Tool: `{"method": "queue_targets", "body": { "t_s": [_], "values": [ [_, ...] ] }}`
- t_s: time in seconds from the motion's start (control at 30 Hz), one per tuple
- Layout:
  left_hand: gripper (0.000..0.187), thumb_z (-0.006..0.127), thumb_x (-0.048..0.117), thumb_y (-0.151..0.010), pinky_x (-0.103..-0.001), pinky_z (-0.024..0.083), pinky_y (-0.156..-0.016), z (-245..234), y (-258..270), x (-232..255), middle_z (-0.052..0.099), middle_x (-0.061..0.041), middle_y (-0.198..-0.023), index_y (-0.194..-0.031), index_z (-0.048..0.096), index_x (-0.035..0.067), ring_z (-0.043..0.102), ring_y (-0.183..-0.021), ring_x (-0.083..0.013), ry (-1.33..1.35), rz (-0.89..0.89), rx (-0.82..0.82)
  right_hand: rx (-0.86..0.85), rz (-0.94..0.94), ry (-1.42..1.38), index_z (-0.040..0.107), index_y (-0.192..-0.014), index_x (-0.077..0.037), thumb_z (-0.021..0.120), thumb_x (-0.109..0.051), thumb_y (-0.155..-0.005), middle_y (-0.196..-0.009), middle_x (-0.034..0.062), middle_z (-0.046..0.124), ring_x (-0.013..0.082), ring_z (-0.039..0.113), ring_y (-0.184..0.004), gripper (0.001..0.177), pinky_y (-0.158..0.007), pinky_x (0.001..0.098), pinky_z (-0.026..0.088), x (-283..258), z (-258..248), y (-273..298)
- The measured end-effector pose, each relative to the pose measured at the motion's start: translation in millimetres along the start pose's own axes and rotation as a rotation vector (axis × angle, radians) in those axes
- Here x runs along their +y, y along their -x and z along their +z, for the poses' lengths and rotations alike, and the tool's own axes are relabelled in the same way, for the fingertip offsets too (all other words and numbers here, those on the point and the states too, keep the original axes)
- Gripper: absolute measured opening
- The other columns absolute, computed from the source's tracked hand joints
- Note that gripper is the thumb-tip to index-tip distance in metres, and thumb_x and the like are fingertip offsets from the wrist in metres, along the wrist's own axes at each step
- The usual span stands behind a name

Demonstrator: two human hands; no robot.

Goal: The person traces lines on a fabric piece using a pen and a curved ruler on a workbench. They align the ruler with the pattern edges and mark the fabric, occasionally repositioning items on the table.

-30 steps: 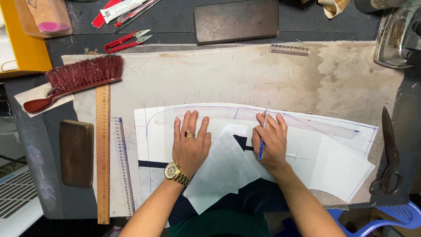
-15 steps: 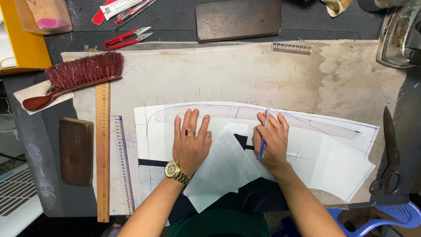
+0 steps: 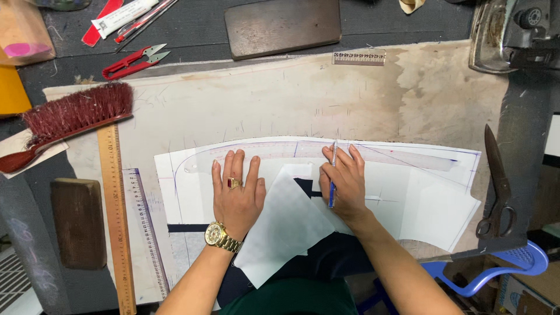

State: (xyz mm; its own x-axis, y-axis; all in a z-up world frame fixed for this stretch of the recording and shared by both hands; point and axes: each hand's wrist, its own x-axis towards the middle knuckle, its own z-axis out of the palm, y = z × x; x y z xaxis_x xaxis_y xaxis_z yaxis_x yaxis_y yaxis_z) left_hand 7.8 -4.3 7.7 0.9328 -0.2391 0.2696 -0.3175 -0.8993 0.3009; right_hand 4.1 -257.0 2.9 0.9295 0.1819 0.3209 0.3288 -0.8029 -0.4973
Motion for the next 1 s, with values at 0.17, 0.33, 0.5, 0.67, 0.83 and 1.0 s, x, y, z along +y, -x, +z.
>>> {"method": "queue_targets", "body": {
  "t_s": [0.17, 0.33, 0.5, 0.67, 0.83, 1.0],
  "values": [
    [0.042, 0.057, 0.024, -0.099, -0.061, 0.028, -0.118, -0.7, -0.8, 0.6, 0.057, -0.023, -0.144, -0.139, 0.062, 0.010, 0.050, -0.139, -0.0398, 0.007, 0.000, -0.004, -0.010, 0.024, -0.015, 0.067, -0.103, -0.009, 0.067, -0.005, -0.095, -0.136, 0.0146, 0.069, 0.0350, 0.059, -0.132, 0.009, -0.118, 0.0629, 0.029, 4.0, 3.4, 5.5],
    [0.043, 0.058, 0.024, -0.098, -0.060, 0.027, -0.119, -0.3, 0.0, 0.0, 0.056, -0.023, -0.145, -0.139, 0.061, 0.011, 0.049, -0.140, -0.0396, -0.001, 0.003, -0.013, -0.029, 0.027, -0.003, 0.067, -0.103, -0.010, 0.067, -0.007, -0.096, -0.136, 0.0137, 0.068, 0.0342, 0.058, -0.132, 0.008, -0.118, 0.0626, 0.029, 5.6, 3.5, 5.6],
    [0.043, 0.058, 0.024, -0.099, -0.061, 0.025, -0.120, -1.5, -0.4, 0.9, 0.055, -0.023, -0.146, -0.140, 0.061, 0.010, 0.047, -0.141, -0.0399, 0.016, -0.008, -0.030, -0.008, 0.001, 0.020, 0.067, -0.103, -0.011, 0.067, -0.005, -0.095, -0.135, 0.0140, 0.069, 0.0325, 0.059, -0.132, 0.010, -0.118, 0.0603, 0.030, 5.8, 4.9, 4.8],
    [0.043, 0.058, 0.024, -0.099, -0.061, 0.024, -0.120, -1.3, -0.3, 0.4, 0.056, -0.024, -0.145, -0.139, 0.061, 0.010, 0.048, -0.141, -0.0403, 0.017, -0.004, -0.033, -0.017, 0.005, 0.019, 0.067, -0.104, -0.010, 0.067, -0.005, -0.095, -0.136, 0.0146, 0.069, 0.0335, 0.059, -0.132, 0.010, -0.118, 0.0613, 0.030, 6.3, 5.5, 5.8],
    [0.044, 0.058, 0.024, -0.099, -0.062, 0.024, -0.119, -1.2, 0.3, 0.8, 0.055, -0.024, -0.146, -0.140, 0.060, 0.009, 0.047, -0.141, -0.0408, 0.019, -0.004, -0.036, -0.029, 0.002, 0.028, 0.067, -0.104, -0.009, 0.067, -0.005, -0.095, -0.136, 0.0146, 0.069, 0.0337, 0.059, -0.132, 0.010, -0.118, 0.0614, 0.031, 5.0, 3.4, 4.7],
    [0.044, 0.056, 0.024, -0.100, -0.062, 0.024, -0.120, -1.0, 0.9, 0.6, 0.055, -0.024, -0.146, -0.141, 0.060, 0.010, 0.046, -0.142, -0.0408, 0.016, -0.002, -0.038, -0.021, 0.014, 0.013, 0.067, -0.104, -0.009, 0.067, -0.005, -0.096, -0.136, 0.0150, 0.069, 0.0342, 0.059, -0.132, 0.009, -0.119, 0.0616, 0.031, 4.9, 3.9, 5.6]
  ]
}}
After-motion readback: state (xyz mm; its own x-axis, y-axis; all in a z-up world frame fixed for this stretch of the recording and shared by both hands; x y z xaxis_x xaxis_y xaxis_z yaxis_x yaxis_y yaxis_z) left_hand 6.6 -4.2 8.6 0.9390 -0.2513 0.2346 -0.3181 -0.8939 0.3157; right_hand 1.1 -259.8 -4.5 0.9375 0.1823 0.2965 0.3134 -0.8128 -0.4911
